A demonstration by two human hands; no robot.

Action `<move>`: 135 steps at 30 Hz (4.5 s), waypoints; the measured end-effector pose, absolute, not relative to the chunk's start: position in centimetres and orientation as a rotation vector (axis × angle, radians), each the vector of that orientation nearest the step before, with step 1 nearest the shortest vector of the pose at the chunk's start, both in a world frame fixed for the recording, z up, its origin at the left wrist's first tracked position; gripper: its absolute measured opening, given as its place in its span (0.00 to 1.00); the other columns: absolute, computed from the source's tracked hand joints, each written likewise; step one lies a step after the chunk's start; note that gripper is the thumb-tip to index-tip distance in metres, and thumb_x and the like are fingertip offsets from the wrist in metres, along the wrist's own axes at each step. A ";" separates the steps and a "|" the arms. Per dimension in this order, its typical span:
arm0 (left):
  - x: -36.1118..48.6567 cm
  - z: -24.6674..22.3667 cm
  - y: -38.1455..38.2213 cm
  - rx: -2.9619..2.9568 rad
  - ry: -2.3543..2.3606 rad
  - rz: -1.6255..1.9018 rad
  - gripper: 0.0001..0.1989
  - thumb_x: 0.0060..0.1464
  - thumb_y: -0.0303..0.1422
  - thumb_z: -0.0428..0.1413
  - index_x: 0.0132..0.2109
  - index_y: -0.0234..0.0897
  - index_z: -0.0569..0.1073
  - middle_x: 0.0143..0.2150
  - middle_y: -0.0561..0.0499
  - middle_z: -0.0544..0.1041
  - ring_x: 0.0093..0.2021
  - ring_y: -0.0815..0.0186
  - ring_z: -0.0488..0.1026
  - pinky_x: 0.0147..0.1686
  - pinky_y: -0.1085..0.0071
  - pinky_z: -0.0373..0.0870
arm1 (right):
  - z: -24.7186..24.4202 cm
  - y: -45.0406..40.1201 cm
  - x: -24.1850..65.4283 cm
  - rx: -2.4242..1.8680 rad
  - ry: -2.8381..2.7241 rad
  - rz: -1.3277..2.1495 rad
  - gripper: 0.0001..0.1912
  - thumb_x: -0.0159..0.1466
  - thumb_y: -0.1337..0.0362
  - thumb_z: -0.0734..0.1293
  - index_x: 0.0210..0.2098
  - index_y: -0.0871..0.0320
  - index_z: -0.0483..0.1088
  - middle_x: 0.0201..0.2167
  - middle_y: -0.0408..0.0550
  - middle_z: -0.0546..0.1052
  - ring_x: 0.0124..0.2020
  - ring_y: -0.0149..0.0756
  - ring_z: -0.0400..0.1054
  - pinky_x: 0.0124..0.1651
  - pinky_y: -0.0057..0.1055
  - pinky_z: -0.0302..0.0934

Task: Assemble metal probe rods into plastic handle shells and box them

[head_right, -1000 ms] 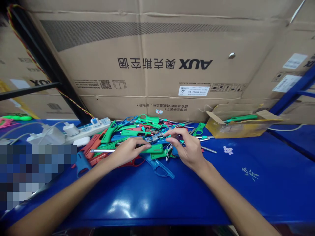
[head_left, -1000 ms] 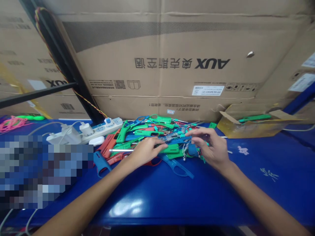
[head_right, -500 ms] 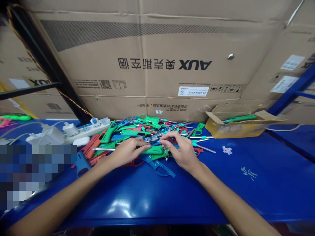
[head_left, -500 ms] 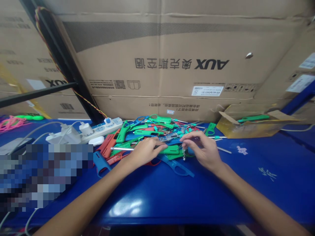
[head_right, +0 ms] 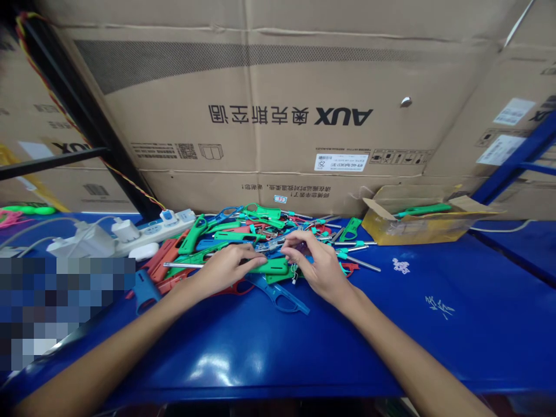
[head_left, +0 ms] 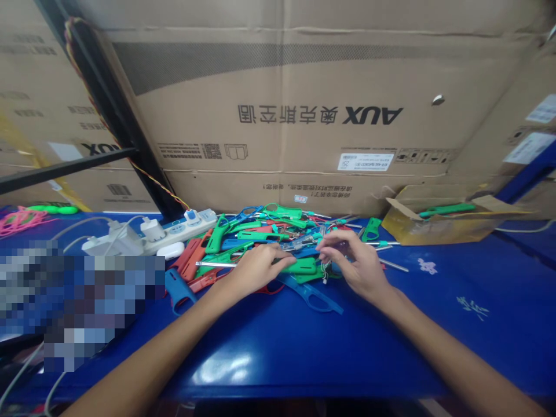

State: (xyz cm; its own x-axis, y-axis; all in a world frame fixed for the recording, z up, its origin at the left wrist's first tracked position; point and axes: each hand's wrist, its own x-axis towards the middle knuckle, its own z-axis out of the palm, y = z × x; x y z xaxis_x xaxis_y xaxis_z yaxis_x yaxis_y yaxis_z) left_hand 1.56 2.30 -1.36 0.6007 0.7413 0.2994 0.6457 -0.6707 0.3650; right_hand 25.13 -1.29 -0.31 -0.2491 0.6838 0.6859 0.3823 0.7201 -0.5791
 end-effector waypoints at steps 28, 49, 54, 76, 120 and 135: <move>1.6 -1.6 2.3 2.578 1.159 0.529 0.17 0.69 0.42 0.47 0.50 0.43 0.79 0.46 0.49 0.80 0.43 0.62 0.77 0.45 0.67 0.68 | 0.7 -1.6 25.7 -0.794 -2.044 0.012 0.25 0.72 0.70 0.58 0.66 0.51 0.58 0.54 0.50 0.75 0.50 0.36 0.72 0.54 0.38 0.68; 1.6 -1.7 2.4 2.606 1.146 0.533 0.17 0.69 0.42 0.47 0.50 0.43 0.79 0.46 0.49 0.80 0.42 0.62 0.77 0.45 0.67 0.69 | 1.3 -1.1 26.5 -0.825 -2.030 -0.073 0.15 0.70 0.70 0.62 0.54 0.54 0.70 0.47 0.48 0.78 0.50 0.36 0.72 0.54 0.36 0.67; 1.6 -1.6 2.3 2.610 1.158 0.529 0.17 0.69 0.42 0.47 0.49 0.44 0.79 0.46 0.50 0.80 0.41 0.63 0.77 0.44 0.67 0.70 | 1.0 -1.0 26.4 -0.829 -2.056 -0.087 0.23 0.71 0.71 0.59 0.63 0.52 0.62 0.54 0.50 0.75 0.54 0.36 0.70 0.57 0.37 0.65; 1.6 -1.6 2.3 2.600 1.150 0.518 0.18 0.69 0.42 0.46 0.50 0.43 0.79 0.46 0.49 0.80 0.43 0.61 0.77 0.46 0.66 0.70 | 1.4 -1.3 26.5 -0.865 -2.067 -0.053 0.19 0.70 0.68 0.62 0.59 0.50 0.66 0.48 0.48 0.75 0.48 0.37 0.71 0.51 0.37 0.67; 1.6 -1.6 2.2 2.611 1.146 0.523 0.19 0.69 0.42 0.45 0.50 0.43 0.78 0.46 0.48 0.80 0.42 0.61 0.77 0.45 0.66 0.69 | 1.2 -1.1 26.9 -0.971 -2.077 -0.045 0.19 0.72 0.67 0.57 0.60 0.53 0.65 0.55 0.50 0.75 0.54 0.39 0.71 0.55 0.39 0.67; 1.7 -1.6 2.1 2.612 1.159 0.507 0.19 0.70 0.43 0.45 0.50 0.43 0.78 0.47 0.49 0.79 0.43 0.61 0.77 0.46 0.66 0.69 | 1.2 -1.0 27.1 -0.965 -2.073 -0.082 0.18 0.72 0.66 0.58 0.59 0.53 0.67 0.53 0.48 0.76 0.54 0.37 0.71 0.56 0.37 0.66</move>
